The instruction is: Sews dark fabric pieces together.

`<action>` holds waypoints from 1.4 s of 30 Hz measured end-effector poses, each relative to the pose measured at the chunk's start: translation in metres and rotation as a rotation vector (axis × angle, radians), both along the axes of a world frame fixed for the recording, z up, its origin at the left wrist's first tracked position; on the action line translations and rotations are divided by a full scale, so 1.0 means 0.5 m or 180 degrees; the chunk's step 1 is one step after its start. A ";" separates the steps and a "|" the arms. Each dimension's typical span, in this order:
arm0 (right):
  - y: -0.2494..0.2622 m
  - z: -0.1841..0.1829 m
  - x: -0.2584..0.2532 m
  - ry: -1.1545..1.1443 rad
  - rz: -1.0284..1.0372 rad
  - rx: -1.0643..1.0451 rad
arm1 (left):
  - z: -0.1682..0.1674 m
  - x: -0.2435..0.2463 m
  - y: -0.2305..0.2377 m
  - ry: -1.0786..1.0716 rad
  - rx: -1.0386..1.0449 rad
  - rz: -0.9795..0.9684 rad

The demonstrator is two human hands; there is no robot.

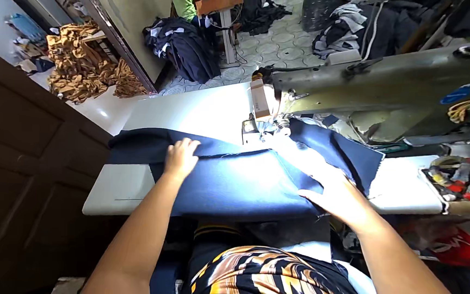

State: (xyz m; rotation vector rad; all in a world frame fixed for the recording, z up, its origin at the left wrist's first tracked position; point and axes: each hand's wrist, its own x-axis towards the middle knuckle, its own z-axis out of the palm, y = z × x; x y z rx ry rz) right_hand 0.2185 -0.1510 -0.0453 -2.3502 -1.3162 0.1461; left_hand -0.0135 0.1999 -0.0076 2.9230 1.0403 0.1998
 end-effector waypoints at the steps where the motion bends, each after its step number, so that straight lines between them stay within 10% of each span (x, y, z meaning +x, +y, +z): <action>1: -0.003 0.002 0.001 0.0015 0.0024 -0.0026 | 0.002 -0.022 0.026 -0.0091 -0.0072 0.0279; 8: -0.005 0.011 0.015 0.0119 0.0063 -0.0183 | 0.157 -0.184 0.193 -0.0056 -0.1593 0.1593; 14: 0.021 0.013 0.003 0.0060 0.0115 -0.0137 | 0.331 -0.031 0.177 -0.0994 -0.0046 0.0205; 19: 0.023 0.002 -0.006 0.0006 -0.0094 -0.0012 | 0.155 0.139 -0.075 -0.0734 0.0481 -0.1221; 24: 0.011 0.000 0.004 -0.0045 0.0099 -0.0053 | -0.050 0.190 -0.270 -0.0069 -0.0857 -0.2541; 35: 0.087 0.010 -0.044 -0.0693 -0.0089 -0.0213 | -0.071 0.196 -0.271 -0.0013 -0.0524 -0.1956; 42: 0.060 -0.014 -0.040 -0.0503 0.0012 -0.0619 | 0.015 -0.021 0.097 -0.0019 -0.0682 0.0911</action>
